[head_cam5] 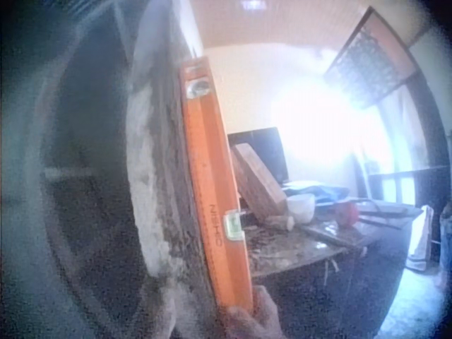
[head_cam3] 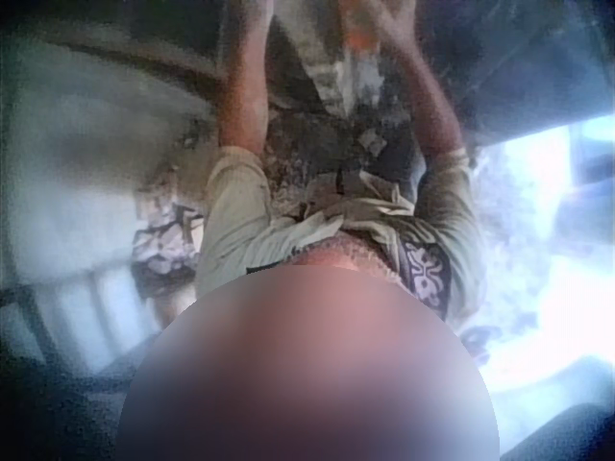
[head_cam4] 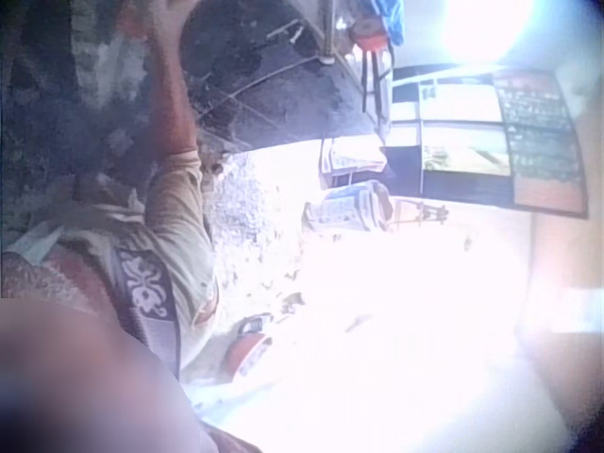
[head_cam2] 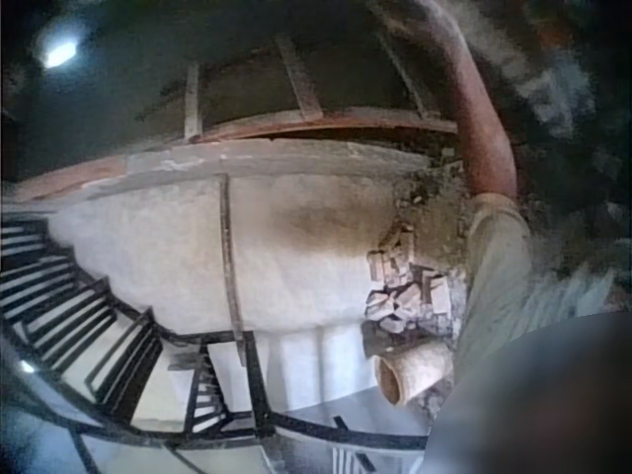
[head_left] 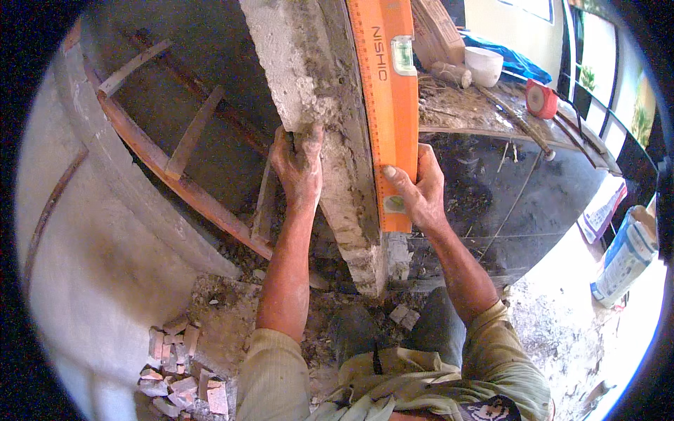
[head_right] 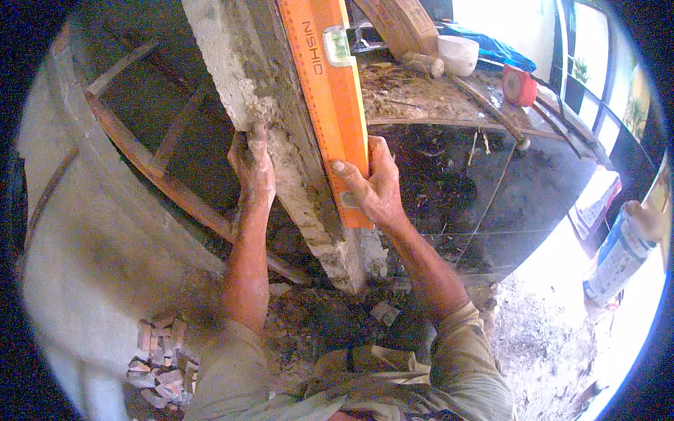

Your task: The person uses a level to check the vertical alignment of a concrete wall section and then uses a trowel to scrape plaster from a bucket.

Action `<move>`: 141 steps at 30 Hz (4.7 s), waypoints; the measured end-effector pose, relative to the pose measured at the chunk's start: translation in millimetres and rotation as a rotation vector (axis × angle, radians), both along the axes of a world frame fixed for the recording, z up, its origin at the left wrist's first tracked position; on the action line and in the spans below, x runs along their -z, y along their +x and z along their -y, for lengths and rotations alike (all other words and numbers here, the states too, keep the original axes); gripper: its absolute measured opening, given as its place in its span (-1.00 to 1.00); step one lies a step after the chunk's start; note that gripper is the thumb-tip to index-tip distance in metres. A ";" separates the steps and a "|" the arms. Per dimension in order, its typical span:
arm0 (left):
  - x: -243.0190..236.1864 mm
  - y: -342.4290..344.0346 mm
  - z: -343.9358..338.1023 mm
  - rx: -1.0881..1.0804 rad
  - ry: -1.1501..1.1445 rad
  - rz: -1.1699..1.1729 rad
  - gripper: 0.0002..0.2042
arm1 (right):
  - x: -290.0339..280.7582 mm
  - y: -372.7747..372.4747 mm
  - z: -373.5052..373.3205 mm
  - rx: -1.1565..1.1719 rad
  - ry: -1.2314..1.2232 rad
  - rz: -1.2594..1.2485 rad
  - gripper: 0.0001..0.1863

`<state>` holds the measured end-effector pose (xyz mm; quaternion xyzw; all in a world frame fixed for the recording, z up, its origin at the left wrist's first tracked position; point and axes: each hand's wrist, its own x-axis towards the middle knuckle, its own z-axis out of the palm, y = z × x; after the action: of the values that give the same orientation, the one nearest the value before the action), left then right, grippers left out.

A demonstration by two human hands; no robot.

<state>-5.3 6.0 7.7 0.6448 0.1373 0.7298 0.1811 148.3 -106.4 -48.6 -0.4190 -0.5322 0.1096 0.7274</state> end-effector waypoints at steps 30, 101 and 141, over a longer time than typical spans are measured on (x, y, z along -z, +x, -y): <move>18.4 -2.4 -10.9 0.082 -0.146 0.026 -0.59 | -8.5 -0.4 8.4 -0.028 0.020 0.053 -0.53; 2.4 3.6 14.9 0.033 -0.091 0.028 -0.59 | -76.4 7.6 10.3 -0.078 0.167 0.081 -0.55; -90.3 -78.5 51.6 -0.260 -0.544 -0.407 -0.39 | -211.9 87.5 152.5 0.110 -0.259 -0.217 -0.61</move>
<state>-83.8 -45.6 98.0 0.6823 0.4406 0.5399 0.2209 235.8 -259.0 163.3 -0.5237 -0.4082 0.1818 0.7253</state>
